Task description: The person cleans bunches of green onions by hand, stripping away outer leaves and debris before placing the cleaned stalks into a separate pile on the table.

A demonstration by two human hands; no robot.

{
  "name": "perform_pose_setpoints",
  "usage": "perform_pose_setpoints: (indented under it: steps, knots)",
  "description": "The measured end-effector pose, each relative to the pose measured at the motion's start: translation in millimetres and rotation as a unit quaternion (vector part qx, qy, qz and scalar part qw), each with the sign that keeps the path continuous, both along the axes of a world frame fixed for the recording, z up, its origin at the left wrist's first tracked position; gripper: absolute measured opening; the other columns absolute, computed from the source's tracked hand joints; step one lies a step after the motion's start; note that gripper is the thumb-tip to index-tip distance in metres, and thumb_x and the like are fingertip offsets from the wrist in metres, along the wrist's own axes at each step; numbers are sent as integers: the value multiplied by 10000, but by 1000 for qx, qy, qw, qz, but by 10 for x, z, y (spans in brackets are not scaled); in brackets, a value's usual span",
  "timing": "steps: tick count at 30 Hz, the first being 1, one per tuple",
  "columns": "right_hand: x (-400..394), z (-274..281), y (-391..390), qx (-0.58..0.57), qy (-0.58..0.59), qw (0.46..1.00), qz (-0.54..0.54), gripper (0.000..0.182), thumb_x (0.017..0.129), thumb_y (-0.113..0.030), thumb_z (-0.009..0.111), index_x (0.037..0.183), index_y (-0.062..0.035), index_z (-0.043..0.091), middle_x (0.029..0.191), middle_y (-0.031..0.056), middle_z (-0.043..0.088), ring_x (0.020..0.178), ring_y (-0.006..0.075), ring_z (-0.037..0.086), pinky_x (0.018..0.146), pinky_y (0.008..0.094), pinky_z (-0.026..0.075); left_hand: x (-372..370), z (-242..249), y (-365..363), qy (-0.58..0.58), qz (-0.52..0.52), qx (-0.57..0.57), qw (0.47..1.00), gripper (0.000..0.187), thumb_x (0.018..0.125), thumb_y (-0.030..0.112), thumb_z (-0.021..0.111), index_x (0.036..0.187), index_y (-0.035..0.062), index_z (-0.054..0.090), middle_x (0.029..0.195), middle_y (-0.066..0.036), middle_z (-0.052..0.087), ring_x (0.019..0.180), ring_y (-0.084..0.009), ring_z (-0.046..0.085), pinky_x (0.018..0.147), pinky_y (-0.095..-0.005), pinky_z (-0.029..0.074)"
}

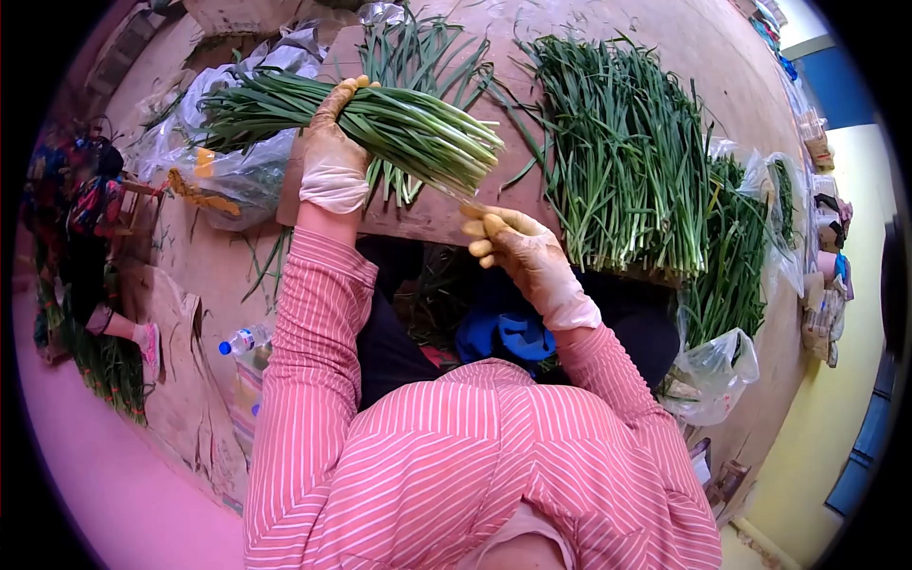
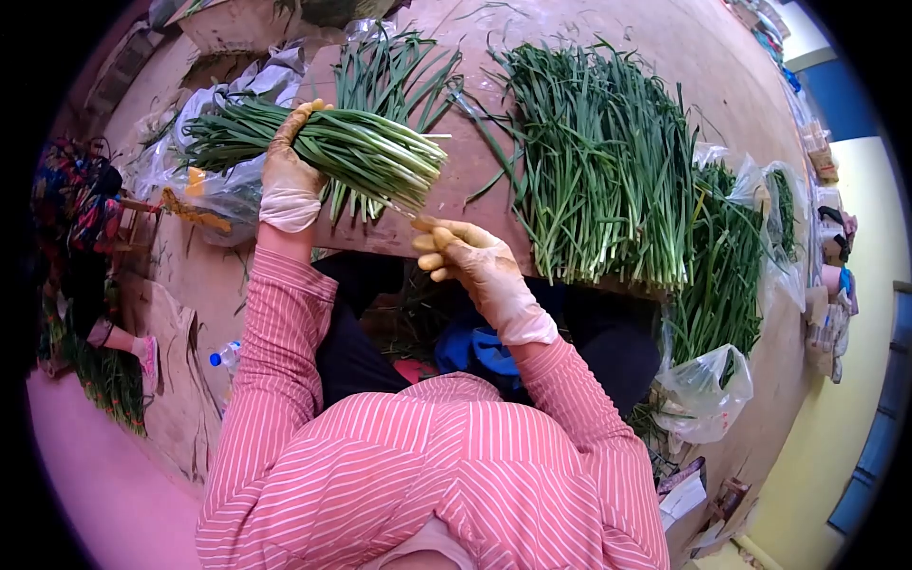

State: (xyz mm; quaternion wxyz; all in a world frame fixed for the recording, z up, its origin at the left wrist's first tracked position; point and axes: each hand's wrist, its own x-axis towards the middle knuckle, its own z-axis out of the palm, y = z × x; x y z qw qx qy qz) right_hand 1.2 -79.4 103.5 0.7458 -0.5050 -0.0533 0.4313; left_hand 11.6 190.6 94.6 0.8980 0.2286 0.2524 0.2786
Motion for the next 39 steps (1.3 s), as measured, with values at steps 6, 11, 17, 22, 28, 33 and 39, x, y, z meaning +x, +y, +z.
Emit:
perform_pose_setpoints:
  steps: [6,11,17,22,28,33,39]
  knots:
    - [52,-77,415,-6,42,999,-18,376,872,-292,668,1166,-78,572,954,-32,616,728,39,517,615,185,411,-61,-415,-32,-16,41,553,832,299,904,57,571,1193,-16,549,1171,-138,606,1085,-203,576,982,-310,437]
    - [-59,-136,486,-75,-16,997,-19,318,880,-316,652,1094,-82,624,858,-35,622,648,33,512,565,167,391,-11,-582,88,-88,-6,381,920,283,906,35,528,1184,-12,561,1233,-149,572,1104,-240,569,983,-354,444]
    - [41,-226,576,-71,-74,989,-108,222,895,-235,640,1020,-52,632,837,-10,644,620,24,491,543,171,380,-19,-124,-56,-37,10,28,999,229,897,127,580,1056,-27,643,1043,-153,653,968,-219,614,888,-318,484]
    - [194,-366,629,-52,-51,983,-169,204,907,-235,614,1026,-70,616,794,-26,626,583,13,463,515,166,367,-9,-122,-145,-32,-3,73,997,328,916,119,534,1239,70,550,1229,-88,583,1130,-183,551,992,-320,423]
    - [257,-606,680,-130,-1,984,-124,229,936,-233,509,1065,-71,606,777,-18,627,505,38,461,455,194,366,3,96,-348,-3,37,139,990,416,884,134,619,1278,77,498,1027,-90,635,942,-170,605,835,-310,487]
    - [277,-549,677,-198,16,976,-94,241,922,-237,516,1049,-68,633,748,8,658,500,71,537,433,226,391,39,-83,-340,-46,30,117,992,364,907,109,578,1263,71,515,1089,-95,616,998,-180,591,890,-323,479]
    - [33,-467,146,-206,-37,973,-96,220,919,-267,591,933,-49,622,780,27,665,564,38,534,464,189,425,-29,-243,179,-132,22,142,981,369,924,145,549,1261,8,483,1258,-121,547,1164,-206,530,1020,-341,421]
